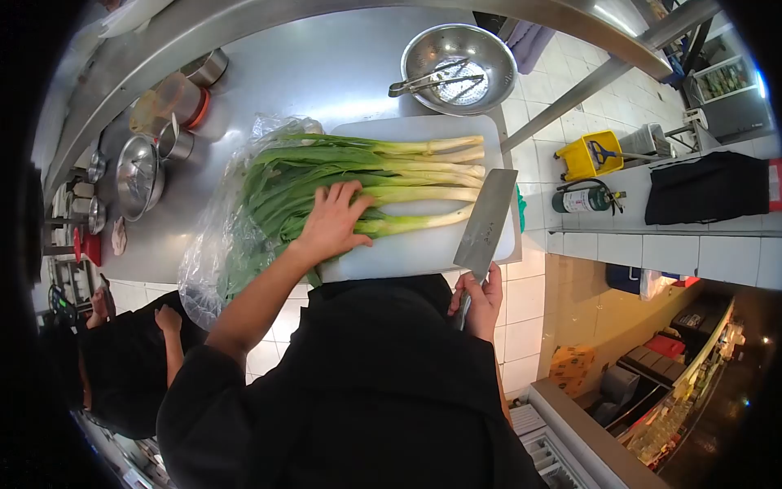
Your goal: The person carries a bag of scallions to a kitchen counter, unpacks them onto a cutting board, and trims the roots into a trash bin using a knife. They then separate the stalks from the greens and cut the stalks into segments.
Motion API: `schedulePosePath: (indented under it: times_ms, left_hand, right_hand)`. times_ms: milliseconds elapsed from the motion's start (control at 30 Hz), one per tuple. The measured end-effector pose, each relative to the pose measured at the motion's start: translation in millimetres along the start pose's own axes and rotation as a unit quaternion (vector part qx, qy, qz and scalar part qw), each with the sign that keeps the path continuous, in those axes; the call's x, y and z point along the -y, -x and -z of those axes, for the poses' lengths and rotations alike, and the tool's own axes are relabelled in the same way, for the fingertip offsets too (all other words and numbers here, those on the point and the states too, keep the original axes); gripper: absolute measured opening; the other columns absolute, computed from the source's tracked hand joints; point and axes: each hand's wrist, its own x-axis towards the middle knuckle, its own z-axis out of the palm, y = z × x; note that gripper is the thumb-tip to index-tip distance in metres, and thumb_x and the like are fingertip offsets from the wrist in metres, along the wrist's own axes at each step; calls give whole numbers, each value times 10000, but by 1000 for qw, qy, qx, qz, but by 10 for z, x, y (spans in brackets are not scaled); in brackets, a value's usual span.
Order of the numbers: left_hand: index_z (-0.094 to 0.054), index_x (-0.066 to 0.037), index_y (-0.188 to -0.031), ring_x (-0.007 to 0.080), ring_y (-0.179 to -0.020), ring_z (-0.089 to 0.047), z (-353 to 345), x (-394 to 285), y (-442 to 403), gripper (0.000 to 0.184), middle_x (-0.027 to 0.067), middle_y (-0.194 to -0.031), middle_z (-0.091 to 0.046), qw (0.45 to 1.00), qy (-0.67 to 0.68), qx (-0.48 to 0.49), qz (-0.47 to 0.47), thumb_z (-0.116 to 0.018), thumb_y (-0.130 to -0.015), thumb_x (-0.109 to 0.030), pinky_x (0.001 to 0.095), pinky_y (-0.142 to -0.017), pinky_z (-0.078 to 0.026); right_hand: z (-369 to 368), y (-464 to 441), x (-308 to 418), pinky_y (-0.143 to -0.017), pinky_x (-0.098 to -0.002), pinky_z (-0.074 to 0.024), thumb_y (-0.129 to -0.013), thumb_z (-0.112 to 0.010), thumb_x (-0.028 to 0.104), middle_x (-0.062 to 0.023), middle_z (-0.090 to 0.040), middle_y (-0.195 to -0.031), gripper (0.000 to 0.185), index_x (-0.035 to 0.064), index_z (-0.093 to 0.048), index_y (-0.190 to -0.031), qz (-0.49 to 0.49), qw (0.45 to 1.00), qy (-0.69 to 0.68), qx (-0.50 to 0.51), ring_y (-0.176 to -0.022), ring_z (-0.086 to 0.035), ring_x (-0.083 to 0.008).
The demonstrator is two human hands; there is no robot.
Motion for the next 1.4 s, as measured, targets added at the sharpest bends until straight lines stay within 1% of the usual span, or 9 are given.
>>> schedulePosePath:
  times_ms: [100, 267, 533, 667, 767, 967, 1167, 1267, 1400]
  left_hand:
    - [-437, -149, -1411, 319, -1296, -370, 143, -11, -79, 1038, 146, -1384, -412, 995, -45, -84, -30, -856, -536, -517, 532, -1034, -308]
    - [-403, -65, -1424, 305, -1292, -390, 87, -113, -147, 1115, 143, -1372, -447, 996, -75, -52, 7, -868, -511, -505, 515, -1042, -325]
    - [-554, -14, -1178, 283, -1101, -475, -118, -388, -331, 808, 110, -1125, -512, 998, -11, -56, 24, -883, -540, -385, 442, -963, -371]
    - [-552, -11, -1168, 287, -1134, -472, -127, -509, -380, 794, 118, -1177, -514, 998, -13, -41, 52, -885, -548, -379, 444, -971, -368]
    - [-541, -12, -1169, 301, -1190, -467, -122, -495, -320, 799, 149, -1264, -500, 990, -20, -136, -12, -884, -554, -387, 453, -996, -364]
    - [-503, 6, -1193, 345, -1237, -467, -130, -539, -321, 836, 213, -1328, -485, 998, 54, -8, 21, -880, -567, -399, 436, -1049, -363]
    - [-555, -16, -1207, 339, -1207, -491, 74, -282, -568, 686, 163, -1303, -533, 990, 80, -120, 5, -801, -700, -407, 440, -1030, -384]
    - [-595, -48, -1217, 346, -1219, -488, 271, 81, -901, 600, 146, -1308, -541, 980, -9, -196, -4, -768, -740, -367, 453, -1028, -386]
    - [-612, -56, -1235, 346, -1164, -553, 361, 492, -1300, 619, 171, -1257, -592, 997, -13, 76, 26, -785, -703, -320, 440, -989, -441]
  right_hand:
    - [13, 52, 56, -356, -275, -416, -905, -545, 44, -66, -548, -729, 315, 83, -459, -1206, 6, 1000, 28, -13, -433, -504, -150]
    - [121, 34, 138, -354, -257, -394, -889, -554, 5, -51, -534, -715, 352, 63, -459, -1222, 26, 997, 68, -15, -407, -470, -129]
    - [211, -47, 187, -371, -247, -392, -905, -592, 15, -23, -520, -699, 444, 52, -446, -1322, 26, 980, 193, 35, -434, -470, -98]
    - [213, -97, 248, -398, -234, -380, -943, -584, 33, -42, -562, -784, 440, 33, -441, -1359, 36, 968, 230, 91, -463, -471, -77]
    - [176, -104, 305, -413, -236, -376, -960, -577, 64, -54, -584, -824, 443, 33, -437, -1379, 46, 944, 307, 113, -474, -462, -74]
    - [133, -172, 228, -439, -247, -371, -966, -584, 81, -24, -581, -750, 423, 42, -452, -1366, 35, 936, 324, 137, -493, -457, -73]
    - [116, -170, 209, -451, -245, -364, -961, -597, 87, -23, -578, -737, 423, 43, -462, -1359, 55, 937, 320, 126, -509, -456, -68]
    - [121, -133, 203, -450, -244, -364, -958, -602, 86, -29, -587, -749, 426, 43, -465, -1359, 57, 944, 304, 114, -507, -459, -68]
    - [168, -159, 167, -446, -240, -362, -952, -610, 79, -37, -602, -777, 430, 42, -469, -1356, 55, 946, 303, 100, -505, -462, -68]
